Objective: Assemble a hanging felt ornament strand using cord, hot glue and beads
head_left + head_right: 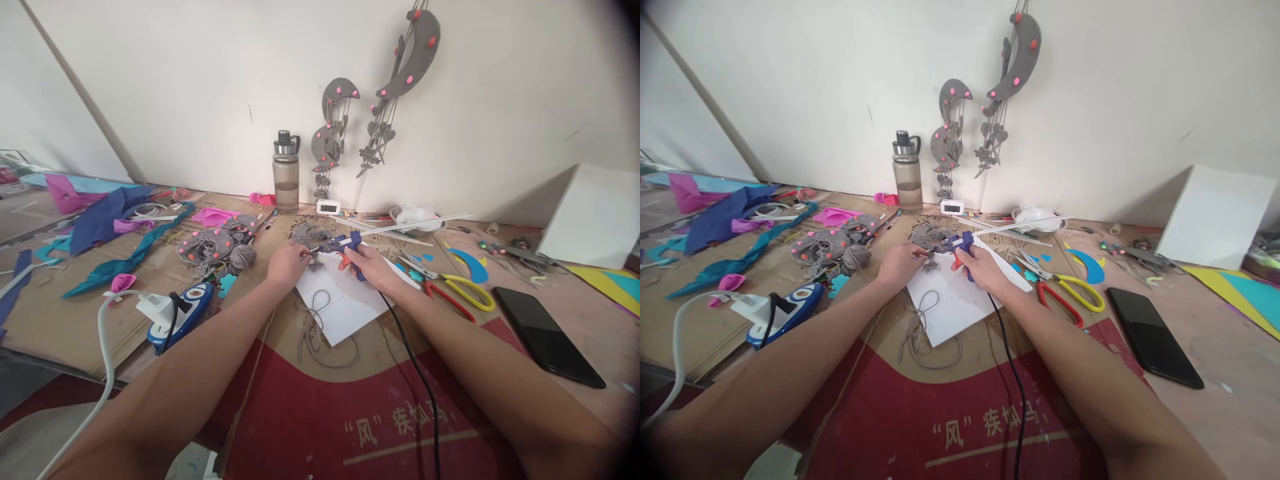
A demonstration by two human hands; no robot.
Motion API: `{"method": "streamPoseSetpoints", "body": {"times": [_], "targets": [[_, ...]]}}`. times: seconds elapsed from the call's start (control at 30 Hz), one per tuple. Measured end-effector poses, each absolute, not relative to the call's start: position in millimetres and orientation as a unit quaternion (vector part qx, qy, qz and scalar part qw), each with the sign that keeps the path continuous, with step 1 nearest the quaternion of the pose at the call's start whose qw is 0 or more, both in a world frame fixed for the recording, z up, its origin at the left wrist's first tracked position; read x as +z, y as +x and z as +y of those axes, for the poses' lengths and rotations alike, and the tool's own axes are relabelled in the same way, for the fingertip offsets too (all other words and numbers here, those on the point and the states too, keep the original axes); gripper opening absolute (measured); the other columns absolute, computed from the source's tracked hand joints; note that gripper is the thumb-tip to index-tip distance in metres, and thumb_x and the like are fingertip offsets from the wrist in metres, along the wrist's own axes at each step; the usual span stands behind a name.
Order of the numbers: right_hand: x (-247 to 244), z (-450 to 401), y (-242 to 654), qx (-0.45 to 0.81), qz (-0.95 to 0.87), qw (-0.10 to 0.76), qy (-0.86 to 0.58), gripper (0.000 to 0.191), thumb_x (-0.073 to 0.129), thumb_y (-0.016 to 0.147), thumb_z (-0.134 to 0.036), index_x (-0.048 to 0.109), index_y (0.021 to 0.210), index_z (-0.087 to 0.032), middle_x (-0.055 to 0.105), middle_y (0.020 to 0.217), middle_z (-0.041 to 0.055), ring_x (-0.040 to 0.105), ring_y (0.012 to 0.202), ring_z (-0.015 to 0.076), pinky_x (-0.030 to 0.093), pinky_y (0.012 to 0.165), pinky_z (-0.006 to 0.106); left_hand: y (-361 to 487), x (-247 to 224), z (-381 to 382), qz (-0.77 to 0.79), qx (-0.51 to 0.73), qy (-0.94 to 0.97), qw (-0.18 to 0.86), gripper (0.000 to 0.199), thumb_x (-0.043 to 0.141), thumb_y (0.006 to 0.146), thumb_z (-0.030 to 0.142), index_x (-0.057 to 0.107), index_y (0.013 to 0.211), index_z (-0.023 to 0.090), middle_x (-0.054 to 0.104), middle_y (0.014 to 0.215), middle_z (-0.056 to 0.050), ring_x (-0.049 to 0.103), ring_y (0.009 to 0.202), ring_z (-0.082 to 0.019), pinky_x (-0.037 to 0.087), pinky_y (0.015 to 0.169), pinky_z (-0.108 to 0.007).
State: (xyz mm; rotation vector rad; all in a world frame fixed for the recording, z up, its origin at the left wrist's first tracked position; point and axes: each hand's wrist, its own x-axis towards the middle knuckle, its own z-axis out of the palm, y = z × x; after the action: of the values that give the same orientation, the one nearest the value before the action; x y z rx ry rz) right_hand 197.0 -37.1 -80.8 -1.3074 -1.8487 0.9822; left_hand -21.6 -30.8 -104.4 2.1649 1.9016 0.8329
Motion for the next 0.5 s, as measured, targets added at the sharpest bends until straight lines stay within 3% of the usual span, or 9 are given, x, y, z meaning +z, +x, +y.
{"method": "streamPoseSetpoints", "body": {"times": [0.33,0.5], "targets": [[-81.4,-35.6,194.8,0.38,-0.701,0.331,-0.505,0.043,0.044,0.088,-0.05,0.064,0.075,-0.015,0.055,0.054,0.0004,0.046,0.048,0.0103,0.033,0.049,0.023,-21.4,-103.2,-31.4,0.632,0.28,0.719,0.067,0.021,0.057,0.083,0.03,0.073,0.094,0.023,0.067,0.1,-0.005,0.061,0.088,-0.018,0.046,0.076,-0.027],[-87.3,-30.9,195.7,0.387,-0.702,0.34,-0.493,0.041,0.045,0.087,-0.051,0.062,0.074,-0.016,0.064,0.064,0.0035,0.048,0.05,0.0105,0.036,0.05,0.023,-21.1,-102.8,-31.3,0.633,0.278,0.719,0.07,0.021,0.057,0.083,0.03,0.073,0.094,0.023,0.067,0.1,-0.005,0.06,0.089,-0.018,0.045,0.077,-0.027]]}}
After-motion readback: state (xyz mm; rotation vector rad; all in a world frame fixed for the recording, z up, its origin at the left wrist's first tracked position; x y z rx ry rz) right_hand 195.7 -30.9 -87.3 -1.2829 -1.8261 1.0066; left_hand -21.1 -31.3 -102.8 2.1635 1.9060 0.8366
